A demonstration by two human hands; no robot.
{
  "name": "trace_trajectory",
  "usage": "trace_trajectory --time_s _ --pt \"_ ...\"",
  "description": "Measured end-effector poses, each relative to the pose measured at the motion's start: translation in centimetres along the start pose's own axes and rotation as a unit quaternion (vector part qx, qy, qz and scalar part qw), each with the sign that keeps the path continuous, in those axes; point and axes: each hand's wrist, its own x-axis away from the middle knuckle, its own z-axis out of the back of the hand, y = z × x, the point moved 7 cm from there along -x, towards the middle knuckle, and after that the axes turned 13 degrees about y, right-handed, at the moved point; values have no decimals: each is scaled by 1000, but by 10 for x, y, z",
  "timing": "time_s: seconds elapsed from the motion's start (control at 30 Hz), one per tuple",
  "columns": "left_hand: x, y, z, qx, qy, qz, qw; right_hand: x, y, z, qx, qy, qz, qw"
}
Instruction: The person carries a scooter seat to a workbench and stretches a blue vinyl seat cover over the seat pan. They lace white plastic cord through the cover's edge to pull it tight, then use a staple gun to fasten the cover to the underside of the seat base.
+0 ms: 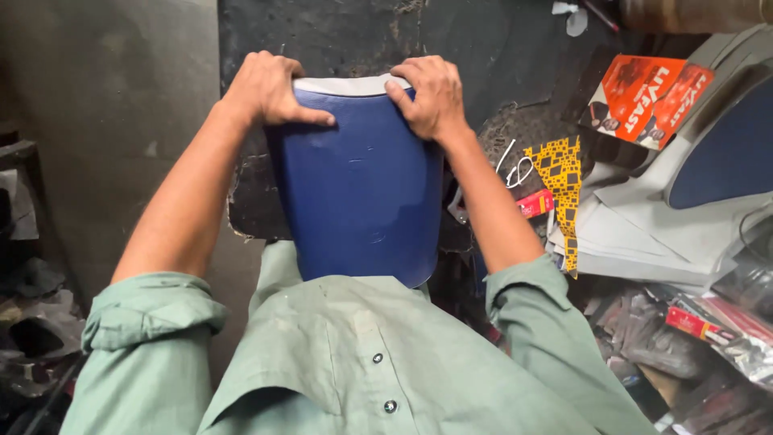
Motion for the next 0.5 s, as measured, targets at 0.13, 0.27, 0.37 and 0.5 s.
trace_trajectory --time_s 0.13,0.27,0.37,0.5 --pt "-2 11 3 -32 -40 3 999 -19 -18 -41 9 -132 58 989" --pt "3 10 4 -37 -80 39 995 -29 -56 -63 -37 -202 94 974" --pt "20 -2 -19 2 -135 101 986 -19 -58 -84 30 -287 33 957" --pt "-10 -2 -16 38 -146 94 984 -36 -42 -83 85 -320 20 943"
